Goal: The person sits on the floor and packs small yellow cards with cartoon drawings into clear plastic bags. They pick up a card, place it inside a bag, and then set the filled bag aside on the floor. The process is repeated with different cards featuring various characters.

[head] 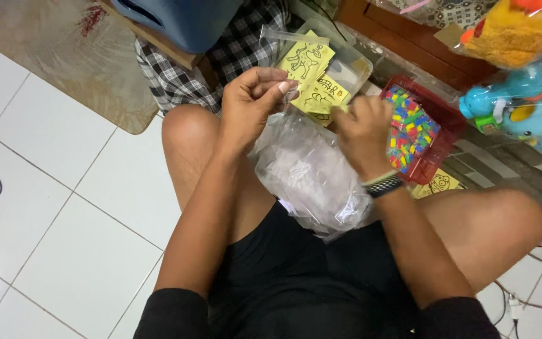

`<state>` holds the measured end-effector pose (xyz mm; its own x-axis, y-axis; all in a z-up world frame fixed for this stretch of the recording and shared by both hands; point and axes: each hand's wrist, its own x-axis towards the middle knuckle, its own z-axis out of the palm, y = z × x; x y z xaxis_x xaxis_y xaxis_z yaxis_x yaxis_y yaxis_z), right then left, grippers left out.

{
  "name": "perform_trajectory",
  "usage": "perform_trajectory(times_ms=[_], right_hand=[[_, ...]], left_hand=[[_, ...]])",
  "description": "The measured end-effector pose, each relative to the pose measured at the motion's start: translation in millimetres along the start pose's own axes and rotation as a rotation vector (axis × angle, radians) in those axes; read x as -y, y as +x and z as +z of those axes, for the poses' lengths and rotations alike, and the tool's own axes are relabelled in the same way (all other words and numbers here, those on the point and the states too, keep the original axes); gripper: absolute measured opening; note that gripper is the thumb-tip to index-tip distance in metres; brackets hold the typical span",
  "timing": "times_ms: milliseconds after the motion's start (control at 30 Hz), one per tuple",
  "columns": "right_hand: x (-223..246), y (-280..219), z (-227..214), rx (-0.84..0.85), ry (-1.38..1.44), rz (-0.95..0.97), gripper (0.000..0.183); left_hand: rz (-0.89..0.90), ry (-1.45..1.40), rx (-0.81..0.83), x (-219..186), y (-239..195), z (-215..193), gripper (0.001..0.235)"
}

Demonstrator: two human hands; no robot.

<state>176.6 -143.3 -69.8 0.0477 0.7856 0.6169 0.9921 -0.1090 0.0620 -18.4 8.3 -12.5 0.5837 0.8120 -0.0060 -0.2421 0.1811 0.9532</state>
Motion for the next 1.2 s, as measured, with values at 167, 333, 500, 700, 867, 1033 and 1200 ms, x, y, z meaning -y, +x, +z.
perform_trajectory(times_ms=[167,333,500,700,867,1033,1200], right_hand=[[-38.2,-8.5,-70.7,0.005,0.181,0.005,0.005],[-54.9,-40.0,-112.5,0.052,0.481,0.447,0.021],[-77.6,-61.4,-112.8,-0.136,0.843,0.721,0.055],[-81.7,-68.6,-104.9,-0.369,1.019,0.761,0.018],[-65.2,-56.5,-101.2,-0.205,0.958,0.690,0.010],[-59.8,-53.7,-101.4,-0.048,0.981,0.699,0.007],[-55.6,-50.9,-101.3,-0.036,1.040,0.612,0.012]], left_hand=[[-0.013,0.044,0.001,6.8,-7.0,7.0,0.021],[-0.089,0.043,0.134,14.9,-27.6,23.0,0.015],[-0.131,0.111,0.279,39.4,-36.9,37.5,0.012],[-0.217,0.249,0.440,61.3,-39.7,44.4,0.013],[-0.230,0.245,0.498,63.3,-40.5,47.6,0.015],[-0.247,0.271,0.492,56.8,-41.8,54.5,0.018],[-0.272,0.290,0.470,69.7,-42.9,50.0,0.026]])
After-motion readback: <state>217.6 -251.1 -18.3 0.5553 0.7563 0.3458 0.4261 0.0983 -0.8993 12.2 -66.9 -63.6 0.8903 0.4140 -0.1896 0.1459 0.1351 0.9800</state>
